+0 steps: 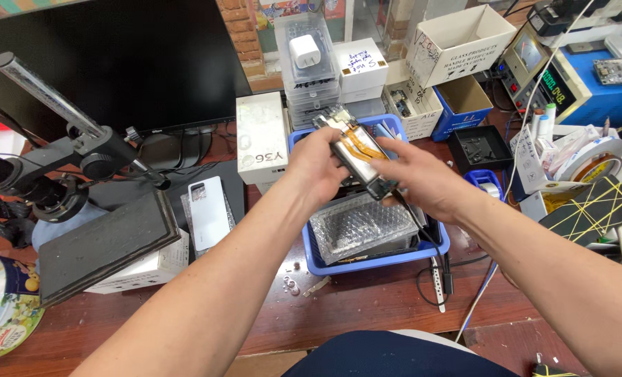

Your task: The person uses a metal prying tool to separate the screen from the smartphone chassis, then disconnects the internal ribbon cables. They connect a USB cable to the motherboard to test the device, then disconnect it and continue handling the internal components.

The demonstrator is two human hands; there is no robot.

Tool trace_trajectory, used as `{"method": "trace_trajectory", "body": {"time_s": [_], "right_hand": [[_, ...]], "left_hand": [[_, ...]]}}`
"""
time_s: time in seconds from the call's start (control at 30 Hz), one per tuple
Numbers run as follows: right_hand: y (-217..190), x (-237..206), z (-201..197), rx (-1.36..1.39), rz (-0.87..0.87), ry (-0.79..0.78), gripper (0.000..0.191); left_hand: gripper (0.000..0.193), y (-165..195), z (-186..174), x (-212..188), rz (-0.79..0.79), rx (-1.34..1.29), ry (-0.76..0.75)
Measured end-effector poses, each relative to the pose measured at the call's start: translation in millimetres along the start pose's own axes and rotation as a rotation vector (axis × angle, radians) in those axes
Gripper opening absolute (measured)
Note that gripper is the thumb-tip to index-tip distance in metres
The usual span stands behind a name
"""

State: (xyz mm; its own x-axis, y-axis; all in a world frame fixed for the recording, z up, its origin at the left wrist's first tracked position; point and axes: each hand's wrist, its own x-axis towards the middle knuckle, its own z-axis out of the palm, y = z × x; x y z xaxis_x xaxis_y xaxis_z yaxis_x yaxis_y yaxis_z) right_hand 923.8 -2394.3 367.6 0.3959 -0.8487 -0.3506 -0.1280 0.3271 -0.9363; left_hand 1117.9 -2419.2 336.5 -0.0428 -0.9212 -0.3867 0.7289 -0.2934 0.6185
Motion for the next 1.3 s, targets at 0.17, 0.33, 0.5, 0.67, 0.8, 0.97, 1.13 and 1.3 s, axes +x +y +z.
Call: {"method": "trace_trajectory", "body": {"time_s": [0.17,0.33,0.5,0.67,0.8,0.97,1.13,1.3], "right_hand": [[9,5,-1,-0.392,-0.018,0.132,0.078],[14,5,-27,0.366,0.092,-0.254,0.057],[3,-3,-28,0.415,0.171,-0.385,0.063],[-15,-13,-20,0.356,0.175,-0.341,0.067],[-15,-11,-20,0.290,0.196,-0.269,0.064],[0,-4,-23,0.267,0.007,-0.101,0.044],[11,0,-27,0.241,-0.040,-0.051,0.029],[5,-3,-40,0.220,-0.051,-0.034,0.027]], "left_hand": [[0.038,3,4,-12,0.001,0.025,-0.165],[0.032,7,4,-19,0.009,0.179,-0.067],[0.030,3,-3,-12,-0.019,0.076,-0.337],[0.027,1,-5,-4,-0.018,0.098,-0.278],[0.026,1,-5,-2,-0.026,0.101,-0.236],[0.024,1,-5,3,-0.032,0.093,-0.176],[0.027,0,0,8,-0.025,0.100,-0.214],[0.025,-1,18,8,-0.031,0.193,-0.218]]}}
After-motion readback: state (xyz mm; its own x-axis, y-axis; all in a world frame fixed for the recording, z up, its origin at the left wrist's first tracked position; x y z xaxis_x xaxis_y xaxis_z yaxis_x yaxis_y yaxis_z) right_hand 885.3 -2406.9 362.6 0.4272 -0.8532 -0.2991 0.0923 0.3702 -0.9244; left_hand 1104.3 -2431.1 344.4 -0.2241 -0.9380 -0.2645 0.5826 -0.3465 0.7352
